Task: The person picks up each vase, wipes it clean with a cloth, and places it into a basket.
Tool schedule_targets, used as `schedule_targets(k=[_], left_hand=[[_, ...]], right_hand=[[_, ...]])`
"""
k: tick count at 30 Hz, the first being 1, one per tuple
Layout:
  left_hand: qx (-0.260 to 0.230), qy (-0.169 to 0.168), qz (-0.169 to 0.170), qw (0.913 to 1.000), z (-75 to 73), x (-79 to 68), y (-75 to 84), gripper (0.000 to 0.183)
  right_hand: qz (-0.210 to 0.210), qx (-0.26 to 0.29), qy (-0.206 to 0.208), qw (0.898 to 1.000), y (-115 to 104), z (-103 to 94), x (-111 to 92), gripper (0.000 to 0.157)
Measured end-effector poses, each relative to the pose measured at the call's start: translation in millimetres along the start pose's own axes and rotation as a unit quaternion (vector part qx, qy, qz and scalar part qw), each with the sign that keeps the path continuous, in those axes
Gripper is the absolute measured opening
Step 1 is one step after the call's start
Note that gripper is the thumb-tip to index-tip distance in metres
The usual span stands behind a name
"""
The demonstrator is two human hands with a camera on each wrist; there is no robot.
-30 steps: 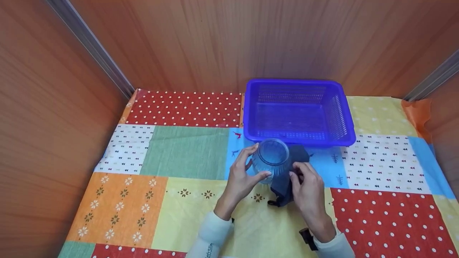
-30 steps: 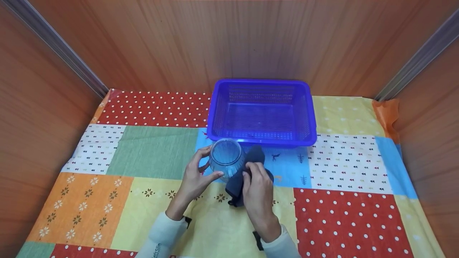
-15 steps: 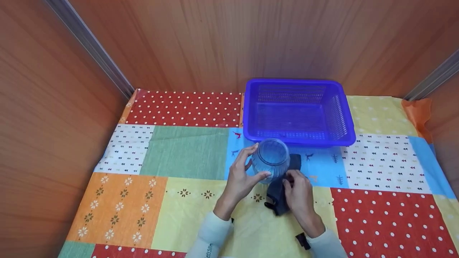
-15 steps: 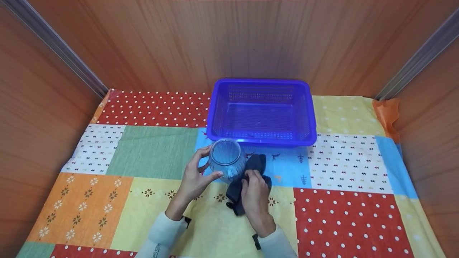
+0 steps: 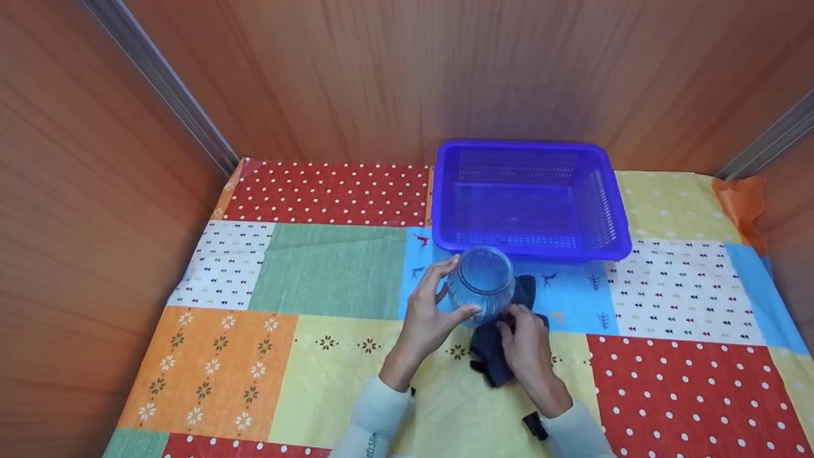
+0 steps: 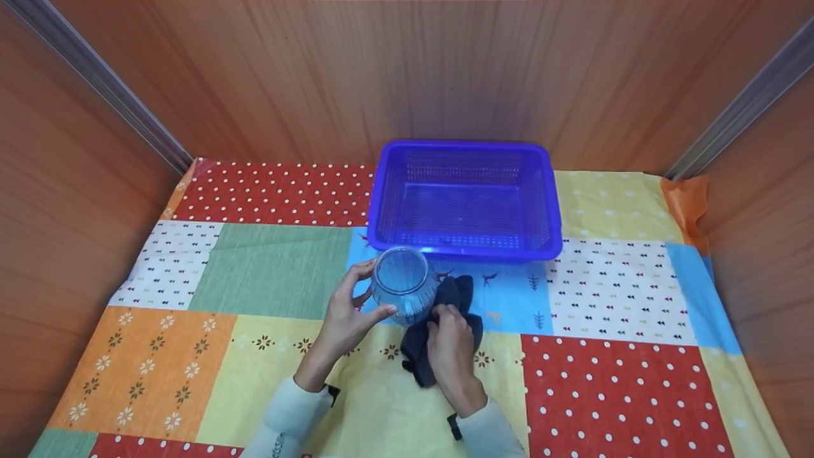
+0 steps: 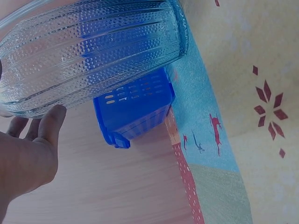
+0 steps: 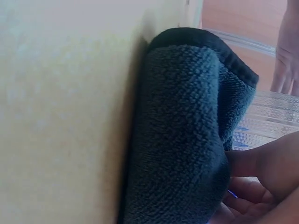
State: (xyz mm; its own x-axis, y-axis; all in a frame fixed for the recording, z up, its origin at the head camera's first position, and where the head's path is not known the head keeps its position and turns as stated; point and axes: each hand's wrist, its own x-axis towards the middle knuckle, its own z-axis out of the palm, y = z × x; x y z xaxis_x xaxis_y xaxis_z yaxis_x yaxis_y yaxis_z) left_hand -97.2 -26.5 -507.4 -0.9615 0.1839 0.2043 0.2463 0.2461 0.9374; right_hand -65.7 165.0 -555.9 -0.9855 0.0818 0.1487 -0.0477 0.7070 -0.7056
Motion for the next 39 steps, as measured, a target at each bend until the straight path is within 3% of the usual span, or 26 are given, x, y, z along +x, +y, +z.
schedule_targets(k=[27, 39], left_hand=[[0.007, 0.000, -0.001, 1.0000, -0.7, 0.3, 1.1, 0.078], [0.007, 0.000, 0.005, 1.0000, -2.0, 0.6, 2.9, 0.079]], right_hand=[[0.025, 0.098, 0.051, 0.994, -49.5, -59.1, -1.9, 0.012], [-0.034, 0.076, 0.099, 0.992, -64.4, -66.4, 4.5, 0.013]])
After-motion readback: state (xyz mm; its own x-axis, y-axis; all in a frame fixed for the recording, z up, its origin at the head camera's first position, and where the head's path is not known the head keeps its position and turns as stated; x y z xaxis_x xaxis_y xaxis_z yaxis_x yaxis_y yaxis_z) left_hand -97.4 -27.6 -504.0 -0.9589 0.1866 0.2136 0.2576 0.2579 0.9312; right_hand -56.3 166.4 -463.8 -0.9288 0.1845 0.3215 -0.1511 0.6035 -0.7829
